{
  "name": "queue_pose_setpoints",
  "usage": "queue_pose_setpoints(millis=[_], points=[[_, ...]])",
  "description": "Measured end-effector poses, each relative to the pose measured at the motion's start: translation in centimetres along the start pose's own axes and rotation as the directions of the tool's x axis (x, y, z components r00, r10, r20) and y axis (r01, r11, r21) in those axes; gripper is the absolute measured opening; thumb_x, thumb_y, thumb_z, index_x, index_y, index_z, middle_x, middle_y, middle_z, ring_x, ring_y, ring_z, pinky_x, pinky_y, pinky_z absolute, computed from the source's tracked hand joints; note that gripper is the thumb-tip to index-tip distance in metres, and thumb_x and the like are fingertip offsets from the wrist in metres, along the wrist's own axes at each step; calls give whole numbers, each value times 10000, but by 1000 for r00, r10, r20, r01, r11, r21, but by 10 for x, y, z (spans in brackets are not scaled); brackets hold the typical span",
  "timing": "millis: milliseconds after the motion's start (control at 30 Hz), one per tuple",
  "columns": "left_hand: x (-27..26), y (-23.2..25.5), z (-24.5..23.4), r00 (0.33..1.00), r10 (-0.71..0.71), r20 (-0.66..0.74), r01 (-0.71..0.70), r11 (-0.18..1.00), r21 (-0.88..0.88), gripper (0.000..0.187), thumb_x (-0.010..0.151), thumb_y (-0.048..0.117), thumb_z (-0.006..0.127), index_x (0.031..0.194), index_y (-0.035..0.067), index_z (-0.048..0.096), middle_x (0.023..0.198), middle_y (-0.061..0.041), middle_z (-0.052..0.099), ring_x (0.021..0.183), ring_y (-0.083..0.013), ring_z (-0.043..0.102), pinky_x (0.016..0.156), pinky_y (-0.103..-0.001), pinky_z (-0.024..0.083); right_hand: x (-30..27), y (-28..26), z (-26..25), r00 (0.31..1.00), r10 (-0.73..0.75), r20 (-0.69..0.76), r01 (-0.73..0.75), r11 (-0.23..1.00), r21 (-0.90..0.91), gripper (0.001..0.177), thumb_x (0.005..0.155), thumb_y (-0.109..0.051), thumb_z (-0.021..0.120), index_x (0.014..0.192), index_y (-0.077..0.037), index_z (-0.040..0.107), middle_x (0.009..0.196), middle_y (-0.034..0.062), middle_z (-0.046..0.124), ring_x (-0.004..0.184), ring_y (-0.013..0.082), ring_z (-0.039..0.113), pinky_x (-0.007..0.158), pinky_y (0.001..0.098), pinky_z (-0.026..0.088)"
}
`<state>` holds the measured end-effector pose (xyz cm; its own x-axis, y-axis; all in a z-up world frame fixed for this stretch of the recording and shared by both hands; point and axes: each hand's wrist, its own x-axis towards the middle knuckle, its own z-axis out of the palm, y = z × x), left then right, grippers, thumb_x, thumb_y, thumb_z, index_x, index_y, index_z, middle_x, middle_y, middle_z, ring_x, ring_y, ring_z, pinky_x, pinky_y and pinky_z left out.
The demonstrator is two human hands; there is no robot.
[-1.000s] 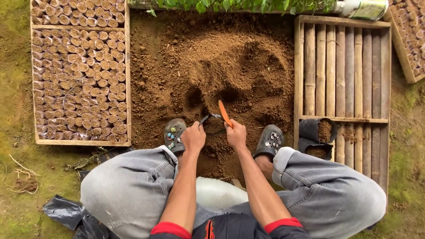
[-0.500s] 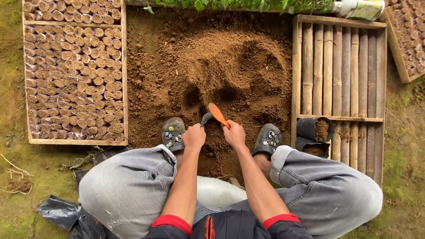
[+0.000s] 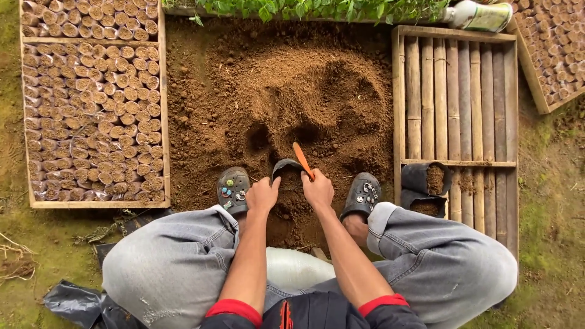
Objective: The person scoops soil from a large pile into small black plastic seedling pots using an orange plastic scoop. They fill each pot and then place it onto a wooden bamboo tray. The process is repeated for multiple pots.
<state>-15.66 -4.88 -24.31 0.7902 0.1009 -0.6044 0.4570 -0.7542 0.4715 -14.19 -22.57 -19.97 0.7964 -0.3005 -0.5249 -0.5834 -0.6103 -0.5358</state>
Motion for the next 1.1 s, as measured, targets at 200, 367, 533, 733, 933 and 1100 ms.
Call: queue_pose_setpoints(millis=[200,367,533,733,933,1100], points=[[5,-10,0,975,148,-166,-171,977,-131,414,991,280,479,598,154,514,433,-33,428,389,-134,399,464,-306,389,10,25,20,977,-174,-122,191,971,145,341,964,-267,575,656,-127,536,490,98,459,492,253,476,582,373,396],[-3,13,-29,992,102,-69,-100,995,25,506,934,502,572,724,55,688,618,-137,611,569,-260,586,536,-413,485,-23,-6,-5,977,-141,-160,155,985,75,278,931,-269,662,703,-154,552,497,49,509,492,228,523,588,344,416],[-4,15,-17,999,33,0,-33,998,61,522,985,525,597,693,95,558,520,-51,474,478,-149,521,504,-319,440,-10,1,-2,1000,23,-13,-23,1000,-1,233,941,-343,648,766,-191,621,548,22,594,530,211,607,593,330,438],[12,4,-5,999,30,20,-31,996,80,399,1023,309,483,921,33,753,702,-143,712,594,-264,704,578,-371,568,1,18,12,997,-54,46,55,998,-15,211,973,-202,579,805,-125,679,602,85,595,566,258,603,629,351,461],[-22,24,-34,994,57,-96,-70,988,-138,425,847,274,602,507,208,355,420,73,270,408,-86,210,453,-277,268,-17,28,15,983,-112,-145,127,987,97,215,910,-256,649,745,-138,578,556,126,520,602,347,589,679,400,464],[-3,31,-33,998,23,-58,-20,999,40,476,942,417,650,587,155,473,453,8,400,405,-110,339,454,-296,338,-9,5,-2,1000,-8,-8,9,999,52,203,958,-312,652,800,-186,652,569,19,561,577,222,581,669,339,441]])
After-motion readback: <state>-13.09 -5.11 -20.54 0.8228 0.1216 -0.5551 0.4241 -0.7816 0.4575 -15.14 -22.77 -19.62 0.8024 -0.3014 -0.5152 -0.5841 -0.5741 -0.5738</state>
